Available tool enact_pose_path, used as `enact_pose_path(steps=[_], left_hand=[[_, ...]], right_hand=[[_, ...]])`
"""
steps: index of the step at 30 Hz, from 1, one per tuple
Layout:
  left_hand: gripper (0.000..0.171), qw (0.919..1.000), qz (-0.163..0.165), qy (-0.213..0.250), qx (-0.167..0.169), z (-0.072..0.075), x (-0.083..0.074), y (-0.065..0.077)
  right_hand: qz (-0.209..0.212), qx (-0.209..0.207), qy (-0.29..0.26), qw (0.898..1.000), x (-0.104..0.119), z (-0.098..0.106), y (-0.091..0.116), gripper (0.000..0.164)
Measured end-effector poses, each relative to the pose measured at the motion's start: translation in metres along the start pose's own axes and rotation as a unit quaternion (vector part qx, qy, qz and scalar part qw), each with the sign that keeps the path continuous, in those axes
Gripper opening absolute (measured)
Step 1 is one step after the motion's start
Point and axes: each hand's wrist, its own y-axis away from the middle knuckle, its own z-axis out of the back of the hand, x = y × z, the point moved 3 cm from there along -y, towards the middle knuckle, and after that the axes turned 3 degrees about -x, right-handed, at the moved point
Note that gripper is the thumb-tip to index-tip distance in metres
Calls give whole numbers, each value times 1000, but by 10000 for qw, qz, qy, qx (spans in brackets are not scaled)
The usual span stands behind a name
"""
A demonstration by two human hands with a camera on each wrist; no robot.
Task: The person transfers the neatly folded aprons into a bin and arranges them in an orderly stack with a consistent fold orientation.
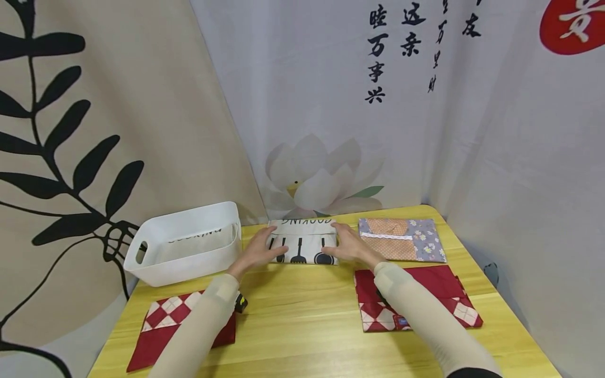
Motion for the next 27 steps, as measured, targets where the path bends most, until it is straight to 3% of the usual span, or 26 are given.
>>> enact_pose_path(steps=[7, 15, 18, 27], left_hand=[[90, 9996, 279, 71, 15, -6, 8, -3], [90, 9994, 327, 4, -90, -11, 14, -6], [91, 9990, 407, 170, -119, -13, 18, -9], [96, 9980, 485, 8, -405, -31, 64, -39]], right_hand=[[-40, -23, 132, 9999, -4, -6, -6, 96], [-191, 28, 173, 9997, -9, -12, -11, 95], [-314, 81, 121, 9994, -8, -13, -12, 95], [-382, 21, 347, 9987, -4, -13, -13, 88]])
